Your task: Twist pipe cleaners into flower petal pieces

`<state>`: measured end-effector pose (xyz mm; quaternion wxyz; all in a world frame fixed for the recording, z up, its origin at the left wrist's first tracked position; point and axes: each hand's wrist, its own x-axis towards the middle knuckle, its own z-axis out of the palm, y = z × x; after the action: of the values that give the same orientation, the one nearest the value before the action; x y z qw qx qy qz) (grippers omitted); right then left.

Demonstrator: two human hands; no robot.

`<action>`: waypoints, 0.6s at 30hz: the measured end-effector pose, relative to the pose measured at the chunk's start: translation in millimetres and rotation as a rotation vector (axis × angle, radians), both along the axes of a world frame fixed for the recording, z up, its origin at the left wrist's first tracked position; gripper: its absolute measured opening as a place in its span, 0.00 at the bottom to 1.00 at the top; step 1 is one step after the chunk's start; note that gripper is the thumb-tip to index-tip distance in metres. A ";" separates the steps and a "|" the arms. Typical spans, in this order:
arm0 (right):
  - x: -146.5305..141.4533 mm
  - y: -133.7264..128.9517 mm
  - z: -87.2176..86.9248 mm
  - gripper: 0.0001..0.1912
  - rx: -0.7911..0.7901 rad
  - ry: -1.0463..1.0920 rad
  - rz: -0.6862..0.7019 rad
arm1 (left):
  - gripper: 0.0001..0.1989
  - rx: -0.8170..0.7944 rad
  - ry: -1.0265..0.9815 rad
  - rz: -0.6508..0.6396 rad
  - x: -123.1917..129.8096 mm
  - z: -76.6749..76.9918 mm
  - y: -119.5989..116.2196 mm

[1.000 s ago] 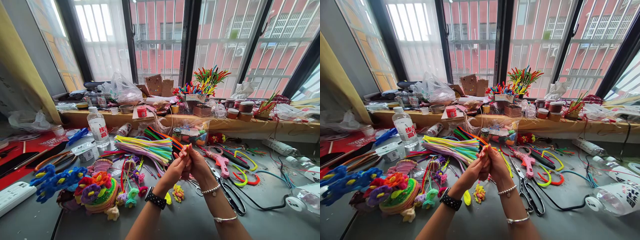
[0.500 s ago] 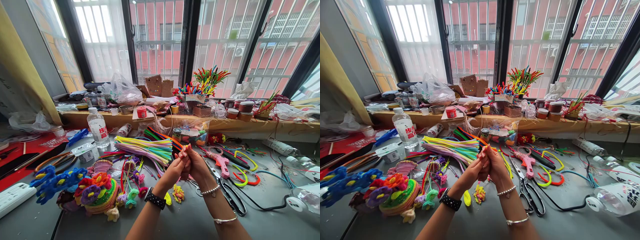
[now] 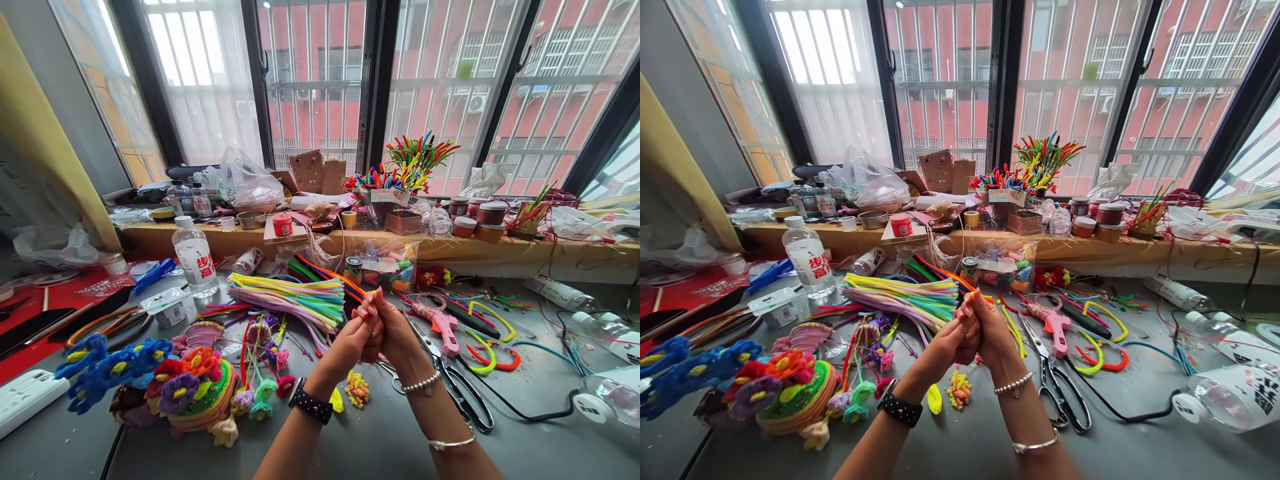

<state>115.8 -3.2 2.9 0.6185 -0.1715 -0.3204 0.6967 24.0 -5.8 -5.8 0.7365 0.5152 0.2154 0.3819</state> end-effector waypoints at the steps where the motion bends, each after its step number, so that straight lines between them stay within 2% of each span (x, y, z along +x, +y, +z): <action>1: 0.8 0.0 0.4 0.15 -0.008 -0.002 -0.012 | 0.20 -0.012 -0.011 -0.016 -0.8 1.0 0.0; 4: 4.4 -0.8 2.2 0.15 -0.004 -0.048 -0.017 | 0.19 -0.027 -0.032 -0.048 -5.2 4.1 1.0; 9: 9.2 -2.4 3.9 0.15 0.033 -0.123 0.060 | 0.16 -0.074 -0.097 -0.142 -14.1 5.5 6.1; 12: 8.4 -2.3 3.5 0.14 0.026 -0.124 0.041 | 0.14 -0.099 -0.087 -0.131 -18.4 4.5 8.8; 18: 7.0 -2.8 4.2 0.17 -0.019 -0.232 -0.066 | 0.15 -0.035 0.080 -0.071 -21.7 5.5 9.6</action>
<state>122.8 -6.0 7.2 0.5981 -0.2672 -0.3773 0.6547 2.4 3.8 -0.3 0.7492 0.5244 0.2331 0.3307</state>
